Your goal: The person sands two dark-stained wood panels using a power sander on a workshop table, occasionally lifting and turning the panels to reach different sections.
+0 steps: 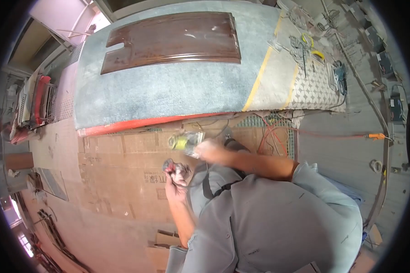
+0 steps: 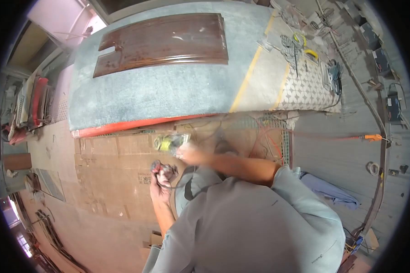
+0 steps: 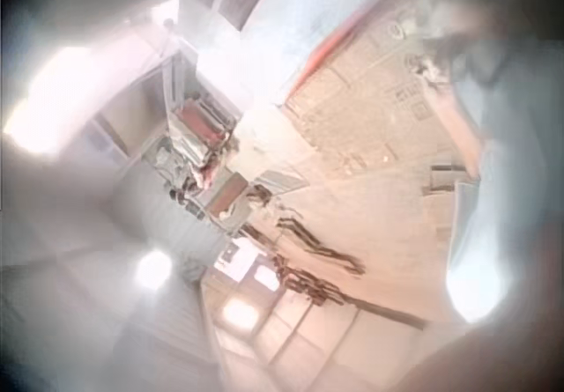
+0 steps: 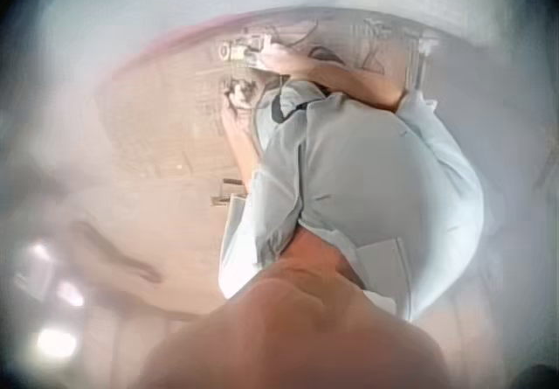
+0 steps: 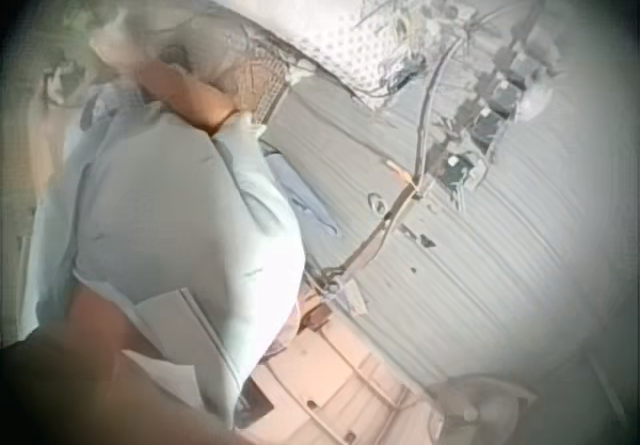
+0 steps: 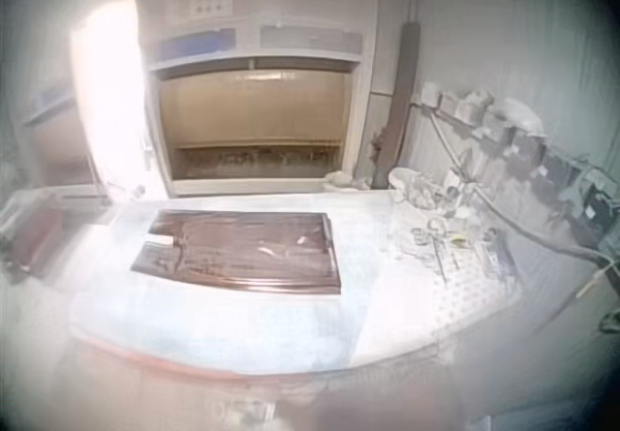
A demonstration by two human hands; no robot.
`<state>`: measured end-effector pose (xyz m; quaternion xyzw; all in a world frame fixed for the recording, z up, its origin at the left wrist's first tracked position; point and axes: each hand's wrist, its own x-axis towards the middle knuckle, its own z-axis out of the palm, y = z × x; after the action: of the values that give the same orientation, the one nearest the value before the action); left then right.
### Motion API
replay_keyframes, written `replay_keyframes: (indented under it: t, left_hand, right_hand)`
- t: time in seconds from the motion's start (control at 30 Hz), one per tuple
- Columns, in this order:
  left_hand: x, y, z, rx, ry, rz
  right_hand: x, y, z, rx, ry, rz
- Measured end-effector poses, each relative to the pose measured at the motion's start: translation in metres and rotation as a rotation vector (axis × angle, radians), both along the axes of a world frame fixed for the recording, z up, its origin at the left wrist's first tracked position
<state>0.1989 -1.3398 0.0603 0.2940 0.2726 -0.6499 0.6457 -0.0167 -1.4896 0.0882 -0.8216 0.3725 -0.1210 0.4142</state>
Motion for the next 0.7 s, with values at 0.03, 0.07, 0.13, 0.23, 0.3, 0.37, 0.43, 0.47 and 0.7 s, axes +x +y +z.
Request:
replay_keyframes:
  t: [0.03, 0.07, 0.13, 0.23, 0.3, 0.37, 0.43, 0.47, 0.7]
  left_hand:
    - [-0.002, 0.013, -0.008, 0.120, -0.112, -0.017]
    - [-0.002, 0.028, -0.016, 0.064, -0.163, -0.054]
    - [0.009, 0.047, -0.039, 0.003, -0.155, 0.067]
    - [0.054, 0.082, -0.080, -0.492, 0.064, 0.309]
    - [0.086, 0.111, -0.106, 0.012, 0.095, 0.586]
    - [0.121, 0.139, -0.123, 0.137, 0.214, 0.611]
    - [0.137, 0.167, -0.127, 0.299, -0.032, 0.522]
    - [0.141, 0.178, -0.127, 0.377, -0.102, 0.569]
    - [0.143, 0.222, -0.117, 0.549, -0.443, 0.350]
  right_hand:
    - [0.038, 0.032, -0.008, 0.486, -0.170, -0.170]
    - [0.062, 0.052, -0.015, 0.438, -0.122, 0.011]
    - [0.105, 0.083, -0.022, 0.199, -0.013, 0.365]
    - [0.137, 0.103, -0.024, 0.290, -0.031, 0.517]
    - [0.148, 0.106, -0.020, 0.219, -0.002, 0.614]
    - [0.145, 0.090, -0.021, 0.258, -0.044, 0.594]
    - [0.118, 0.063, -0.027, 0.514, -0.178, 0.449]
    - [0.103, 0.041, -0.033, 0.450, -0.209, 0.415]
    - [-0.091, -0.071, -0.049, 0.354, 0.082, -0.399]
